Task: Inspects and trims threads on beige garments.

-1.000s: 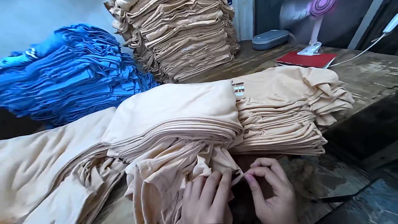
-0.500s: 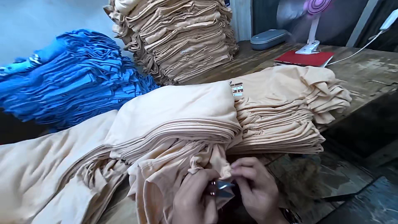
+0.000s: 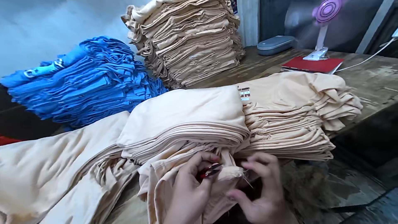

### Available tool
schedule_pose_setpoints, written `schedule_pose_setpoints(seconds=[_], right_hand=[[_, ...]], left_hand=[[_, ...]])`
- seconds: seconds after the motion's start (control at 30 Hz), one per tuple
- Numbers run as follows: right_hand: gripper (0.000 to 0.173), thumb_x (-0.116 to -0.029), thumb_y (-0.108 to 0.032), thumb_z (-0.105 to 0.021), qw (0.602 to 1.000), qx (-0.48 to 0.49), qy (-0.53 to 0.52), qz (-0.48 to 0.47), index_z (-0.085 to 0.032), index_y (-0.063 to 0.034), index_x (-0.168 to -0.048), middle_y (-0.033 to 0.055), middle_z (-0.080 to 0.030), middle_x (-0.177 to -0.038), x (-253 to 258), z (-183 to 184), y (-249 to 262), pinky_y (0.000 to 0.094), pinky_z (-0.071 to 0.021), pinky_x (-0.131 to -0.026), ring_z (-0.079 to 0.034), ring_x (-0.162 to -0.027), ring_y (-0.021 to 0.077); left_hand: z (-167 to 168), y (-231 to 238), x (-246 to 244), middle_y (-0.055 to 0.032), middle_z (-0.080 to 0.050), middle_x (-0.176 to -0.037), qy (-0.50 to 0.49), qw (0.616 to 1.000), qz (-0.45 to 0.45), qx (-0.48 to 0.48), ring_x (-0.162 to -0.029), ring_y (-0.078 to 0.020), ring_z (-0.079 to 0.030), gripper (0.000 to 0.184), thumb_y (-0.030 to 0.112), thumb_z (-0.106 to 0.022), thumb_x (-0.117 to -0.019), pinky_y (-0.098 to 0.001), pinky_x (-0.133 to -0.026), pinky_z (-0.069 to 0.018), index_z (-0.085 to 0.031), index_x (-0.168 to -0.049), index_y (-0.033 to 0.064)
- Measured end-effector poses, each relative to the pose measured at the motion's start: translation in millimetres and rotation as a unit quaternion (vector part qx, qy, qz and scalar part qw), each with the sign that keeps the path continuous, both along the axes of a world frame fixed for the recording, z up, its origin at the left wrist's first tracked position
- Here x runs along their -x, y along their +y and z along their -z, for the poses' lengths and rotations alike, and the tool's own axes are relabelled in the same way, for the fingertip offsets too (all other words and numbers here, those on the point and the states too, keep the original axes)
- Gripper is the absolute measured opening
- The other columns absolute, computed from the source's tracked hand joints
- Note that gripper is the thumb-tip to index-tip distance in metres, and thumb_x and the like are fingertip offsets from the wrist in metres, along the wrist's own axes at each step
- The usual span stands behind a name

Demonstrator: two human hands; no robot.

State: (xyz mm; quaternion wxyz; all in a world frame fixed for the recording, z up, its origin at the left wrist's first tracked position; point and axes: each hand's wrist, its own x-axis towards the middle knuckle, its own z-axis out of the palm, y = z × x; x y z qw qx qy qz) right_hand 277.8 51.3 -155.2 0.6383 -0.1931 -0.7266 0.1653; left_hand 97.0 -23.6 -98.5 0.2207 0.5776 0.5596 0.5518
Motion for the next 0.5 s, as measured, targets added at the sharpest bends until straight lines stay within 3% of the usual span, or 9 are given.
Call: schedule_pose_setpoints(seconds=[0.03,0.1,0.13,0.27,0.33,0.4,0.5], right_hand=[[0.045,-0.0873,-0.044,-0.080,0.999,-0.022,-0.033,0.011,-0.067,-0.0302,-0.128,-0.0002,-0.061,-0.122,4,1,-1,0.0343,-0.0525,-0.099,-0.059,-0.115,0.0130],[0.021,-0.0928,-0.024,-0.075,0.995,-0.091,-0.032,0.009,-0.076,-0.0267,-0.113,-0.0020,-0.071,-0.106,3,7,0,0.0357,-0.0513,-0.095,-0.064,-0.101,0.0133],[0.015,-0.0949,-0.019,-0.071,0.993,-0.117,-0.026,0.002,-0.076,-0.0255,-0.108,-0.0052,-0.069,-0.100,-3,9,-1,0.0330,-0.0487,-0.095,-0.061,-0.096,0.0105],[0.005,-0.0972,-0.019,-0.070,0.995,-0.102,-0.007,-0.023,-0.072,-0.0222,-0.100,-0.0082,-0.064,-0.097,-19,19,-8,0.0275,-0.0464,-0.098,-0.059,-0.097,0.0061],[0.005,-0.0988,-0.019,-0.068,0.995,-0.092,-0.015,-0.018,-0.071,-0.0218,-0.100,-0.0078,-0.063,-0.099,-23,23,-12,0.0268,-0.0461,-0.100,-0.059,-0.100,0.0060],[0.006,-0.0985,-0.017,-0.067,0.995,-0.096,-0.023,-0.007,-0.070,-0.0214,-0.101,-0.0073,-0.062,-0.100,-26,23,-14,0.0259,-0.0455,-0.100,-0.058,-0.101,0.0064],[0.006,-0.0992,-0.017,-0.065,0.993,-0.115,-0.030,0.003,-0.068,-0.0213,-0.102,-0.0065,-0.061,-0.101,-25,24,-16,0.0258,-0.0446,-0.100,-0.057,-0.102,0.0070]], left_hand=[[0,0,0,-0.0018,-0.074,-0.086,0.002,1.000,0.002,0.000,-0.068,-0.0127,-0.068,0.021,0.003,-0.064,-0.0920,-0.0244,-0.057,-0.0565,-0.070,-0.112,0.0085],[-1,-2,0,-0.0031,-0.074,-0.087,-0.003,1.000,0.012,0.000,-0.069,-0.0131,-0.068,0.021,0.002,-0.065,-0.0920,-0.0246,-0.058,-0.0569,-0.070,-0.112,0.0075],[-2,-3,0,-0.0034,-0.074,-0.087,-0.005,1.000,0.021,-0.001,-0.070,-0.0128,-0.069,0.022,0.001,-0.065,-0.0918,-0.0246,-0.060,-0.0577,-0.070,-0.112,0.0065],[-3,-18,-1,-0.0019,-0.075,-0.094,0.016,1.000,0.027,-0.002,-0.076,-0.0117,-0.070,0.030,0.000,-0.072,-0.0873,-0.0267,-0.064,-0.0603,-0.069,-0.117,0.0054],[-6,-31,-5,0.0013,-0.074,-0.105,0.144,0.989,-0.016,-0.034,-0.090,-0.0079,-0.071,0.037,0.014,-0.080,-0.0851,-0.0263,-0.076,-0.0622,-0.071,-0.120,0.0094],[-9,-42,-13,-0.0002,-0.073,-0.105,0.303,0.944,-0.075,-0.110,-0.097,-0.0127,-0.065,0.030,0.034,-0.078,-0.0912,-0.0340,-0.085,-0.0516,-0.076,-0.116,0.0171],[-8,-46,-28,-0.0013,-0.073,-0.104,0.472,0.852,-0.121,-0.192,-0.091,-0.0201,-0.059,0.019,0.024,-0.068,-0.0980,-0.0398,-0.085,-0.0400,-0.075,-0.115,0.0217]])
